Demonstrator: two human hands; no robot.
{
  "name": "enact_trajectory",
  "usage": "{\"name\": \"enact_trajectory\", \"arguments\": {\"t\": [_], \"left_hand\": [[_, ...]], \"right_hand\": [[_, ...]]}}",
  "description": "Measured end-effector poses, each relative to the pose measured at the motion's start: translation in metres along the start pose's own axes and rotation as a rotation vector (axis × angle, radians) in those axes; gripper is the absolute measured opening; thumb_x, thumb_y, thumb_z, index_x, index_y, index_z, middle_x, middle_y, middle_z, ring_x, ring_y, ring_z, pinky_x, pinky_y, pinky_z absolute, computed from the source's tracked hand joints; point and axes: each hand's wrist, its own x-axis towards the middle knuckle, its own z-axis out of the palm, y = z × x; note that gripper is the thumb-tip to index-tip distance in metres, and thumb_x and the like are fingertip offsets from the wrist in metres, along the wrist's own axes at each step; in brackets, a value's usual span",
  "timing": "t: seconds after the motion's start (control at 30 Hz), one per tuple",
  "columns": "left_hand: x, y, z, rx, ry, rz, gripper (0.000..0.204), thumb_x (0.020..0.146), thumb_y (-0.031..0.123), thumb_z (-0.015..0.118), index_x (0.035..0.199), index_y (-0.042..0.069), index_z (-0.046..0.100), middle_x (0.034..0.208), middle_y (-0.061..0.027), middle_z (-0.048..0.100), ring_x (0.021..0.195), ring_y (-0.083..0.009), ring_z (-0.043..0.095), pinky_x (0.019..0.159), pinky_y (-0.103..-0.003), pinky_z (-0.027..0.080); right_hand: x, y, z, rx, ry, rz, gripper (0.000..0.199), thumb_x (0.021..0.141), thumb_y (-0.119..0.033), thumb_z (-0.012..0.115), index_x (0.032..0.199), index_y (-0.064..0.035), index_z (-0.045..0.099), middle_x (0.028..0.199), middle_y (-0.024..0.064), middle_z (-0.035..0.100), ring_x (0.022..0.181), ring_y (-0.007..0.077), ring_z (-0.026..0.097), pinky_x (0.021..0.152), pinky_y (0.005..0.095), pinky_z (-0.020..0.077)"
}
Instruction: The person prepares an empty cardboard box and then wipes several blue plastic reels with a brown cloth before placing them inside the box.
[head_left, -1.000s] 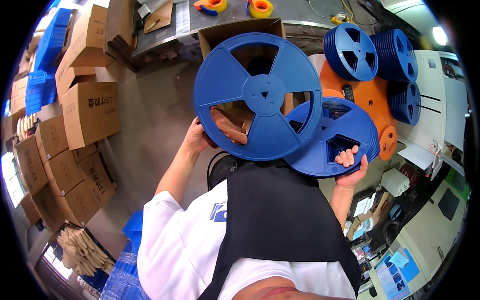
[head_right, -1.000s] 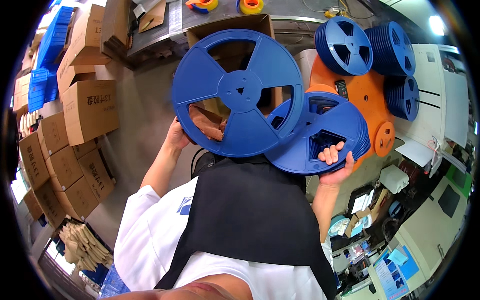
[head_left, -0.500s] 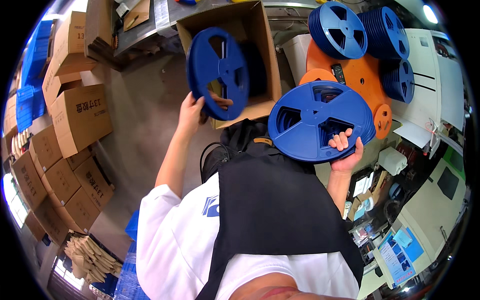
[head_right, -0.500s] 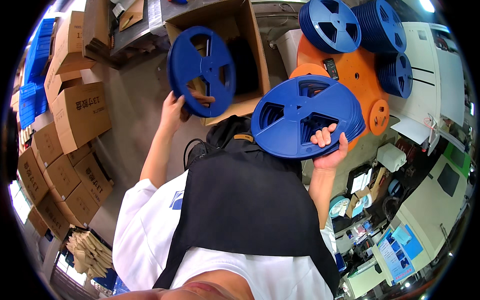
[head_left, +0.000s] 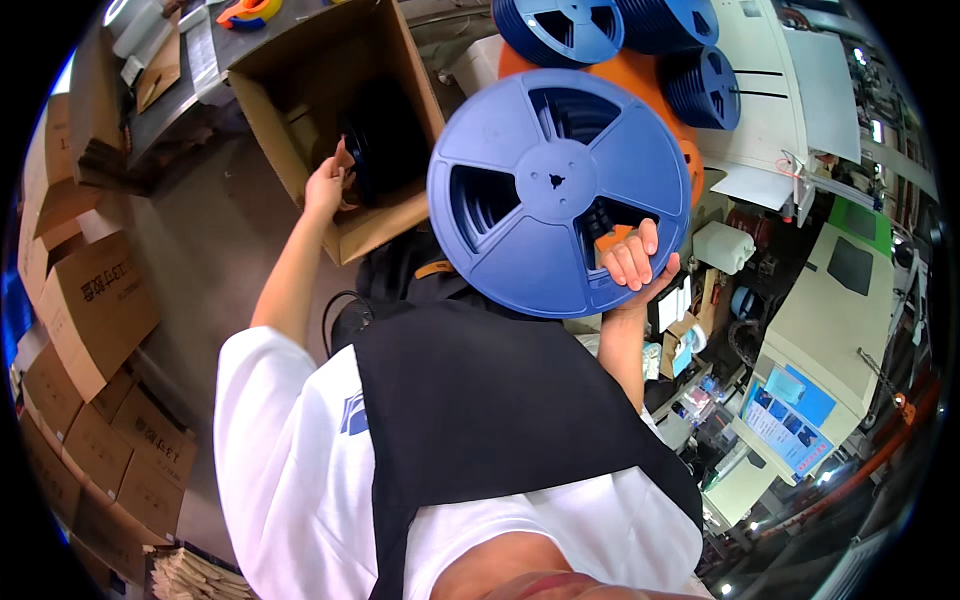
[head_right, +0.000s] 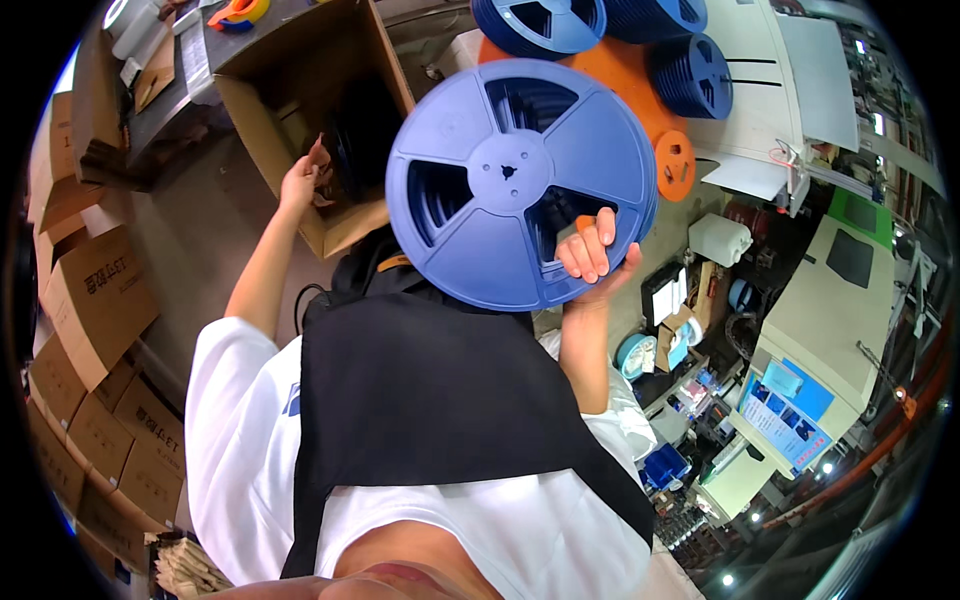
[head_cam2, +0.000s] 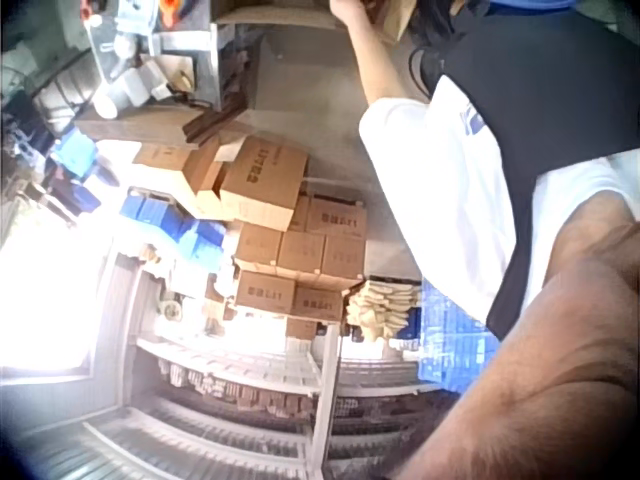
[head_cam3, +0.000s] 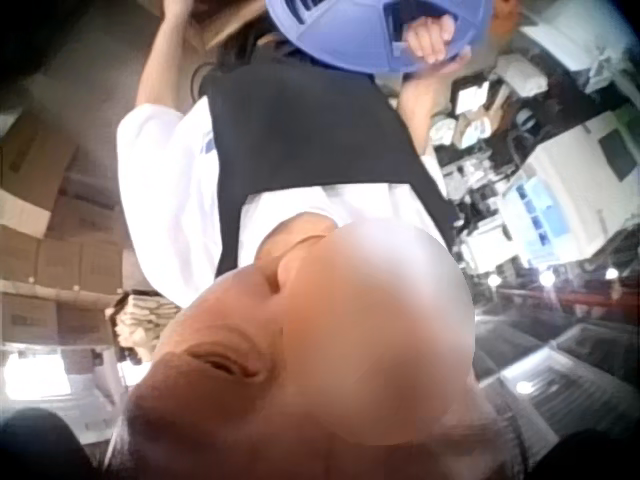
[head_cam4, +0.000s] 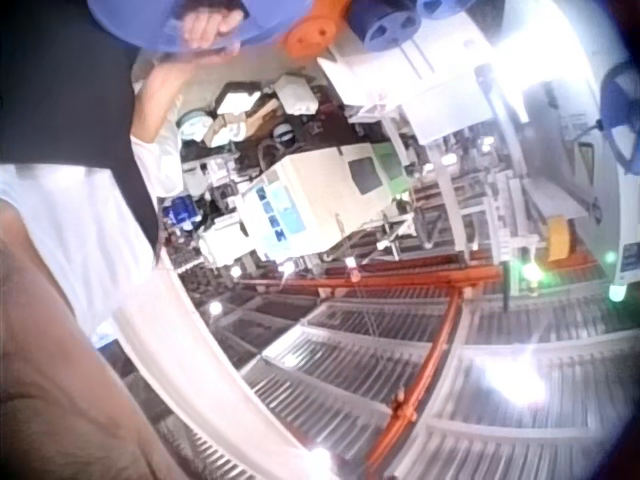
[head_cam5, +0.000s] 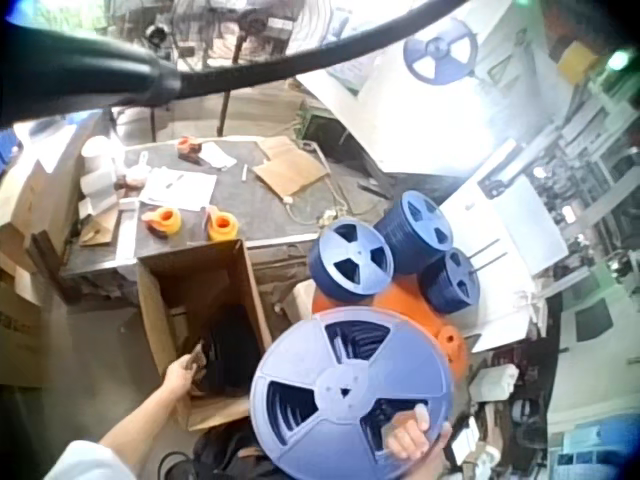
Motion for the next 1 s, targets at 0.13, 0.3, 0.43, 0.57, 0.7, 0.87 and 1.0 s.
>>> {"name": "enact_trajectory", "arguments": {"t": [0.13, 0.3, 0.43, 0.57, 0.7, 0.87, 1.0], "left_hand": [[-0.026, 0.044, -0.016, -0.380, -0.046, 0.024, 0.029, 0.093, 0.010, 0.049, 0.121, 0.003, 0.054, 0.107, -0.0022, 0.060, 0.098, -0.0106, 0.053, 0.087, -0.024, 0.041], [-0.099, 0.153, -0.046, -0.832, -0.115, 0.068, 0.035, 0.095, 0.016, 0.044, 0.126, 0.000, 0.048, 0.118, -0.0094, 0.056, 0.107, -0.0181, 0.054, 0.091, -0.027, 0.042], [-0.130, 0.220, -0.014, 0.167, -0.272, 0.903, 0.050, 0.084, 0.022, 0.054, 0.131, 0.008, 0.043, 0.135, -0.0120, 0.042, 0.128, -0.0325, 0.035, 0.105, -0.044, 0.026], [-0.159, 0.264, 0.063, 0.281, -0.339, 1.287, 0.058, 0.080, 0.022, 0.061, 0.133, 0.011, 0.042, 0.138, -0.0099, 0.040, 0.132, -0.0268, 0.031, 0.108, -0.047, 0.019], [-0.116, 0.234, 0.056, 0.357, -0.240, 1.233, 0.057, 0.081, 0.016, 0.060, 0.134, 0.007, 0.040, 0.137, -0.0136, 0.041, 0.129, -0.0311, 0.035, 0.108, -0.042, 0.025], [-0.120, 0.180, 0.025, 0.316, -0.692, 1.214, 0.042, 0.082, 0.010, 0.058, 0.123, 0.006, 0.052, 0.134, -0.0131, 0.043, 0.128, -0.0313, 0.036, 0.104, -0.040, 0.032], [-0.120, 0.166, -0.001, 0.431, -0.666, 1.266, 0.040, 0.079, 0.012, 0.059, 0.119, 0.008, 0.056, 0.126, -0.0097, 0.050, 0.121, -0.0307, 0.043, 0.100, -0.042, 0.037]], "right_hand": [[0.005, 0.006, -0.003, 0.081, -0.182, -0.097, 0.027, 0.088, -0.029, 0.057, 0.084, -0.0080, 0.041, 0.055, 0.0006, 0.051, 0.046, 0.0109, 0.051, 0.050, 0.0257, 0.0407], [0.016, 0.015, -0.005, 0.094, -0.372, -0.011, 0.030, 0.089, -0.034, 0.056, 0.086, -0.0081, 0.041, 0.056, 0.0005, 0.054, 0.047, 0.0113, 0.055, 0.051, 0.0254, 0.0444], [0.024, 0.022, 0.002, 0.063, -0.503, 0.146, 0.032, 0.089, -0.036, 0.055, 0.087, -0.0070, 0.042, 0.057, 0.0008, 0.054, 0.048, 0.0128, 0.055, 0.049, 0.0259, 0.0438], [0.031, 0.024, 0.014, 0.017, -0.369, 0.230, 0.033, 0.087, -0.037, 0.056, 0.086, -0.0076, 0.042, 0.055, -0.0002, 0.052, 0.044, 0.0119, 0.052, 0.047, 0.0252, 0.0411], [0.028, 0.023, 0.021, -0.068, -0.211, 0.242, 0.033, 0.085, -0.038, 0.058, 0.083, -0.0096, 0.041, 0.051, -0.0023, 0.047, 0.042, 0.0107, 0.049, 0.046, 0.0253, 0.0395], [0.016, 0.015, 0.019, -0.035, -0.039, 0.064, 0.033, 0.087, -0.036, 0.057, 0.082, -0.0090, 0.039, 0.053, -0.0021, 0.048, 0.044, 0.0102, 0.048, 0.047, 0.0247, 0.0395], [0.019, 0.014, 0.009, 0.030, -0.085, -0.016, 0.030, 0.088, -0.031, 0.057, 0.084, -0.0082, 0.039, 0.055, -0.0015, 0.049, 0.047, 0.0095, 0.049, 0.048, 0.0237, 0.0393]]}}
